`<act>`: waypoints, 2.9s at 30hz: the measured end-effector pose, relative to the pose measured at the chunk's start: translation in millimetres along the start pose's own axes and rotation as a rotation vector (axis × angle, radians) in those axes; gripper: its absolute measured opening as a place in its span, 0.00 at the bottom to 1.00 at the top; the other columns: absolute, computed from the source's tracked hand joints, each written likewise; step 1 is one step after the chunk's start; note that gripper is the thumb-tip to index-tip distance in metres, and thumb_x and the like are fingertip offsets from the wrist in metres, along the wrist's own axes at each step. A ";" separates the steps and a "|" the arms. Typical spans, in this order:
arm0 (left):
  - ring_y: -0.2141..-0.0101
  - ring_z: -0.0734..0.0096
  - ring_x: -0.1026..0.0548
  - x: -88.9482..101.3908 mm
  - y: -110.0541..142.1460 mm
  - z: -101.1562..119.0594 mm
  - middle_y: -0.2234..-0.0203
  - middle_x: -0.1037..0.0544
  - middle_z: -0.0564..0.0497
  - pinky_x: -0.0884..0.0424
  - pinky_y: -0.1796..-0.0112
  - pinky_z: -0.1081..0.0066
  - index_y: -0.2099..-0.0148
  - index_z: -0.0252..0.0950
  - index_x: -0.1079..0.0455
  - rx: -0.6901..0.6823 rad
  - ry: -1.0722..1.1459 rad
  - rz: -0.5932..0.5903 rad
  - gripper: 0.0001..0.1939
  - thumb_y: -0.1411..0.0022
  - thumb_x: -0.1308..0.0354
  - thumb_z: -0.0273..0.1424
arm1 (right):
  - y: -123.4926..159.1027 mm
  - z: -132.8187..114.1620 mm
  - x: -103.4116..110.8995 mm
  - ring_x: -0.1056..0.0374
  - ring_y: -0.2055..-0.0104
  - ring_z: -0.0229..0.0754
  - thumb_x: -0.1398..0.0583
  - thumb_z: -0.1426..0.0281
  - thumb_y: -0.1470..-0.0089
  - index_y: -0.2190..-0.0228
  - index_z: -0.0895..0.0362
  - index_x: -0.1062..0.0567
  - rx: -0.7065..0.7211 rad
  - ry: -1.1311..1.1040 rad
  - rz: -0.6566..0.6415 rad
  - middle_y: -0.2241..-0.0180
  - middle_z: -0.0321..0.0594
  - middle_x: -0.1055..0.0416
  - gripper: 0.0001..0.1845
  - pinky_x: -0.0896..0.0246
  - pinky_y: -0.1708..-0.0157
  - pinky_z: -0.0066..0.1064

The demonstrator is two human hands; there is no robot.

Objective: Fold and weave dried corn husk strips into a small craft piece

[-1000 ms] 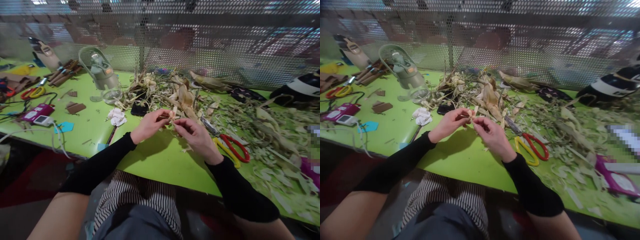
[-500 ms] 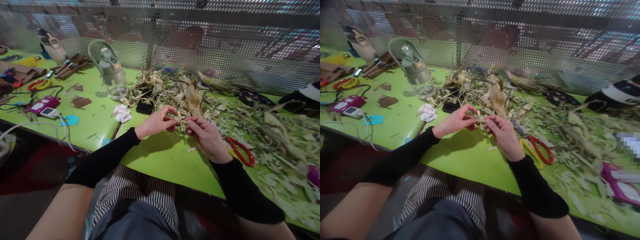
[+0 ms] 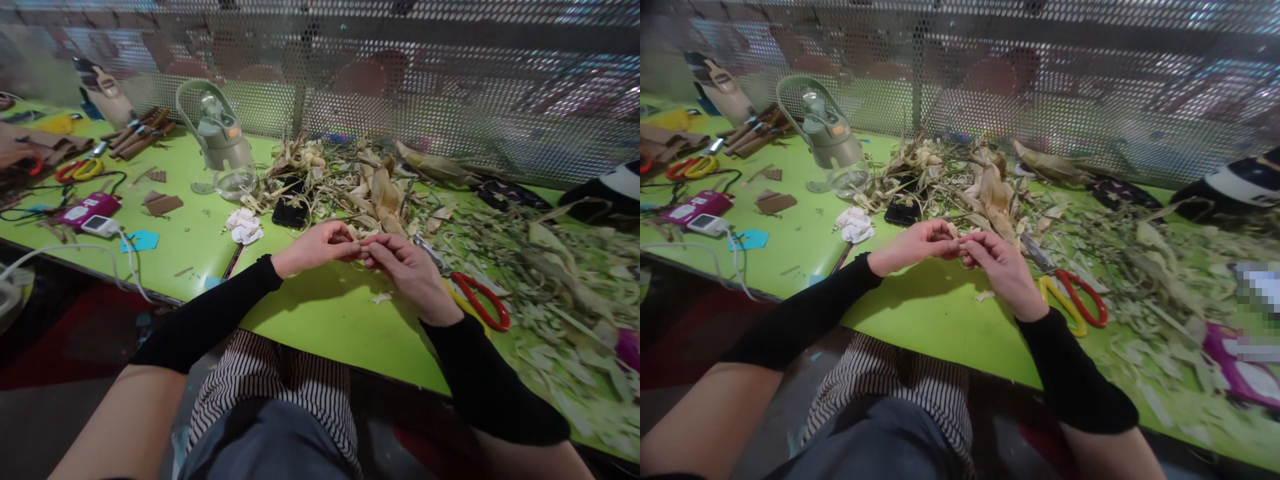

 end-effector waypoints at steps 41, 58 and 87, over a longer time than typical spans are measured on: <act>0.66 0.79 0.22 -8.5 6.8 7.3 0.66 0.23 0.53 0.24 0.57 0.72 0.53 0.35 0.33 -0.143 0.110 0.063 0.05 0.30 0.40 0.27 | 11.5 -12.9 -3.4 0.35 0.76 0.41 0.36 0.45 0.39 0.72 0.52 0.25 0.306 0.480 0.206 0.75 0.40 0.26 0.24 0.42 0.75 0.35; 0.67 0.73 0.17 -12.3 10.8 11.7 0.67 0.19 0.51 0.19 0.59 0.67 0.48 0.34 0.34 0.133 0.133 0.150 0.12 0.31 0.40 0.23 | 2.8 -4.4 2.3 0.44 0.79 0.36 0.38 0.54 0.36 0.74 0.53 0.27 0.051 0.273 0.106 0.79 0.34 0.35 0.19 0.51 0.79 0.31; 0.74 0.80 0.25 -0.2 6.5 2.8 0.74 0.24 0.56 0.29 0.68 0.75 0.59 0.35 0.35 0.198 0.140 0.243 0.18 0.39 0.27 0.33 | 0.2 14.2 -16.6 0.34 0.71 0.35 0.24 0.57 0.57 0.63 0.53 0.15 -0.042 -0.210 0.189 0.69 0.35 0.22 0.20 0.35 0.71 0.30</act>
Point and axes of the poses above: each hand's wrist, its own y-axis away from the middle knuckle, its own x-axis out of the back of the hand, z = x × y, the point moved 3 cm from there along -y, towards the middle knuckle
